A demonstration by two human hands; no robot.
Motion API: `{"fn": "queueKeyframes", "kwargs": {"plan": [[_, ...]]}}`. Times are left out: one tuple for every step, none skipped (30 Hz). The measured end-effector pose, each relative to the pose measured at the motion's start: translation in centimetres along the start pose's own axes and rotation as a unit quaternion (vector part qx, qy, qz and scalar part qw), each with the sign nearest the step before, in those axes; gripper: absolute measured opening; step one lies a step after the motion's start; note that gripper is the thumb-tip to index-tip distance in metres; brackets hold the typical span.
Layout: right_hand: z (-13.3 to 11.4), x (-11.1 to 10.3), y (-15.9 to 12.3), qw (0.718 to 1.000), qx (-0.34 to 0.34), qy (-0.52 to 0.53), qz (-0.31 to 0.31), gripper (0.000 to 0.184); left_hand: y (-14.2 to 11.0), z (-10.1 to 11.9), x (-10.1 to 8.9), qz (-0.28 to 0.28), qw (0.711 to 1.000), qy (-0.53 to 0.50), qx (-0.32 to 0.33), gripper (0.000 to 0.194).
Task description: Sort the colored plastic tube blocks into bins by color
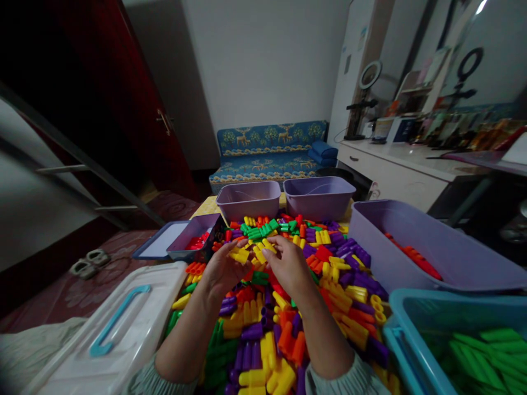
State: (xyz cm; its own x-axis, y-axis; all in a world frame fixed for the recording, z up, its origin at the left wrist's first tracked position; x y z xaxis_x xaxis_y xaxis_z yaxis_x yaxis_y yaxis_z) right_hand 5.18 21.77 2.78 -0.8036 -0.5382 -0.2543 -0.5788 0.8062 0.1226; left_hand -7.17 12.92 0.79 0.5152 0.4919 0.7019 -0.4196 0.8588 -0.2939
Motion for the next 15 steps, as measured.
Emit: {"fn": "queueKeyframes", "kwargs": {"plan": [[0.1, -0.4, 0.1, 1.000, -0.009, -0.017, 0.018, 0.030, 0.1, 0.2, -0.3, 0.012, 1.000, 0.008, 0.012, 0.017], [0.1, -0.9, 0.2, 0.998, -0.019, -0.041, 0.037, 0.029, 0.2, 0.5, -0.5, 0.024, 0.999, 0.020, 0.024, 0.018], [0.1, -1.3, 0.3, 0.996, -0.027, -0.070, 0.056, 0.027, 0.4, 0.7, -0.9, 0.037, 0.998, 0.039, 0.037, 0.020], [0.1, -1.6, 0.3, 0.992, -0.032, -0.102, 0.071, 0.024, 0.5, 1.0, -1.2, 0.050, 0.995, 0.067, 0.056, 0.023], [0.1, -1.9, 0.3, 0.987, -0.033, -0.133, 0.080, 0.022, 0.7, 1.3, -1.6, 0.063, 0.989, 0.107, 0.081, 0.026], [0.2, -2.0, 0.3, 0.982, -0.029, -0.164, 0.085, 0.021, 0.8, 1.8, -1.9, 0.076, 0.977, 0.162, 0.115, 0.026], [0.3, -2.1, 0.3, 0.978, -0.022, -0.191, 0.085, 0.019, 0.8, 2.3, -2.0, 0.087, 0.956, 0.234, 0.156, 0.024], [0.4, -2.1, 0.4, 0.973, -0.015, -0.215, 0.084, 0.019, 0.6, 2.9, -1.9, 0.093, 0.921, 0.320, 0.203, 0.022], [0.5, -2.0, 0.4, 0.968, -0.007, -0.237, 0.081, 0.018, 0.4, 3.4, -1.6, 0.094, 0.871, 0.413, 0.248, 0.020], [0.7, -2.0, 0.4, 0.963, -0.001, -0.259, 0.077, 0.019, 0.0, 3.7, -1.1, 0.092, 0.811, 0.505, 0.282, 0.020], [0.8, -1.9, 0.4, 0.958, 0.004, -0.278, 0.073, 0.019, -0.3, 3.7, -0.6, 0.086, 0.747, 0.587, 0.299, 0.021], [0.9, -1.9, 0.5, 0.953, 0.009, -0.295, 0.068, 0.021, -0.6, 3.5, -0.2, 0.078, 0.689, 0.656, 0.299, 0.022], [1.0, -1.8, 0.5, 0.950, 0.012, -0.307, 0.061, 0.022, -0.7, 3.2, 0.1, 0.069, 0.641, 0.710, 0.283, 0.023], [1.1, -1.7, 0.5, 0.947, 0.015, -0.316, 0.054, 0.023, -0.9, 2.8, 0.2, 0.059, 0.604, 0.752, 0.258, 0.024], [1.2, -1.6, 0.5, 0.946, 0.016, -0.321, 0.046, 0.025, -1.0, 2.4, 0.3, 0.048, 0.577, 0.782, 0.231, 0.027]]}}
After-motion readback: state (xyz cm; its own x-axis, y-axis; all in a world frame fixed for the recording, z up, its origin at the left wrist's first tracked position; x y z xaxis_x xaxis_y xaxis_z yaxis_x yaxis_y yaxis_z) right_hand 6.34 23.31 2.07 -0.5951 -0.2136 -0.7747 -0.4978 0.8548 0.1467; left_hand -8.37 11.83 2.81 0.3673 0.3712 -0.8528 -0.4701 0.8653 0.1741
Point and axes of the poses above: each hand's wrist, its own y-axis towards the middle knuckle, its own x-axis out of the palm, z = x × y, the point moved 6 cm from there along y, towards the middle knuckle, and after that the axes turned 3 degrees about x, right-handed, at the moved point
